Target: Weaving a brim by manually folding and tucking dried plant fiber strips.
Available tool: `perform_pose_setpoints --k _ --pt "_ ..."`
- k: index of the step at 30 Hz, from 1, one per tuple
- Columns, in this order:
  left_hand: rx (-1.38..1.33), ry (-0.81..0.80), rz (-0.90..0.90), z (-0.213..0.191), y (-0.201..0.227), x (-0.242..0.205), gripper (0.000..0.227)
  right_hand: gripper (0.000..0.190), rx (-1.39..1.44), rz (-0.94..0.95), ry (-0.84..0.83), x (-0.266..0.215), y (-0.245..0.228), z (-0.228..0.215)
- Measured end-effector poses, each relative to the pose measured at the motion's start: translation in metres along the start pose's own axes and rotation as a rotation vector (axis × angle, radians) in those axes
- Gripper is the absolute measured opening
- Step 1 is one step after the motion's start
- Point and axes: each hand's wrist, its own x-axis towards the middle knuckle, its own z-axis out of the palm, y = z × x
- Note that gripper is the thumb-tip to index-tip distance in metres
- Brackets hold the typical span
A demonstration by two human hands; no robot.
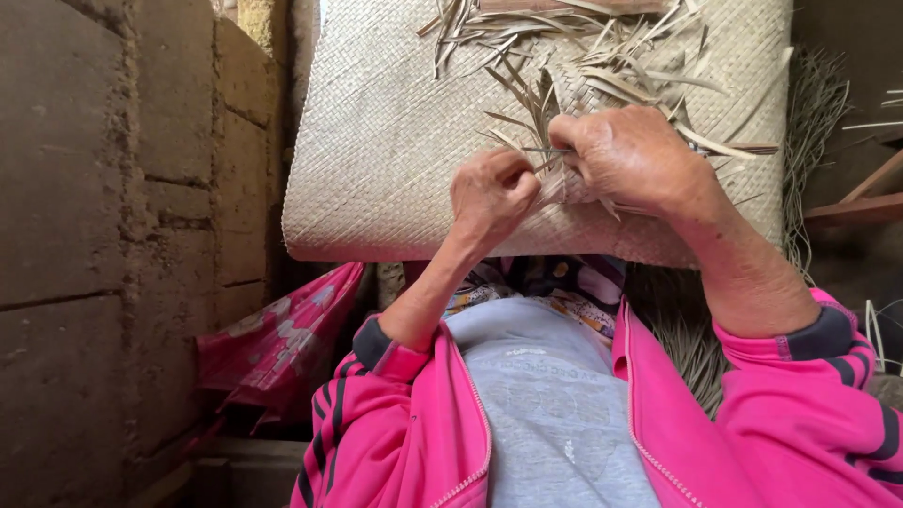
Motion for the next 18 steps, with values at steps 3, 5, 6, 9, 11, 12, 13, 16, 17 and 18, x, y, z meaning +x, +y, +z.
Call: perform_pose_setpoints --k 3,5,6,9,11,12,13,16,17,18 --pt "0.055 0.002 -0.059 -0.006 -0.017 -0.013 0.009 0.016 0.045 0.013 -0.031 0.001 0.001 -0.002" --pt "0.074 0.0 -0.087 -0.014 -0.031 -0.024 0.008 0.016 0.088 0.015 -0.046 0.001 0.003 -0.007" --pt "0.092 0.003 -0.109 -0.017 -0.037 -0.028 0.008 0.016 0.125 0.015 -0.057 0.001 0.005 -0.01" --pt "0.147 -0.005 -0.175 -0.043 -0.04 -0.038 0.009 0.018 0.156 -0.011 -0.078 0.0 0.006 -0.012" --pt "0.222 0.008 -0.197 -0.056 -0.067 -0.043 0.009 0.02 0.134 -0.007 -0.034 -0.001 0.026 -0.012" --pt "0.302 0.021 -0.217 -0.064 -0.082 -0.044 0.009 0.022 0.117 -0.006 0.014 -0.001 0.035 -0.011" --pt "0.303 0.021 -0.213 -0.061 -0.074 -0.033 0.009 0.022 0.117 -0.004 0.017 -0.001 0.034 -0.014" --pt "-0.005 0.142 0.005 -0.054 -0.029 -0.011 0.003 0.021 0.211 -0.037 0.032 -0.006 0.023 -0.018" --pt "-0.171 -0.016 0.003 -0.054 -0.002 -0.001 0.019 0.013 0.146 -0.072 0.086 -0.005 0.017 -0.016" --pt "-0.338 -0.176 0.008 -0.054 0.026 0.009 0.036 0.008 0.079 -0.105 0.141 -0.006 0.011 -0.016"
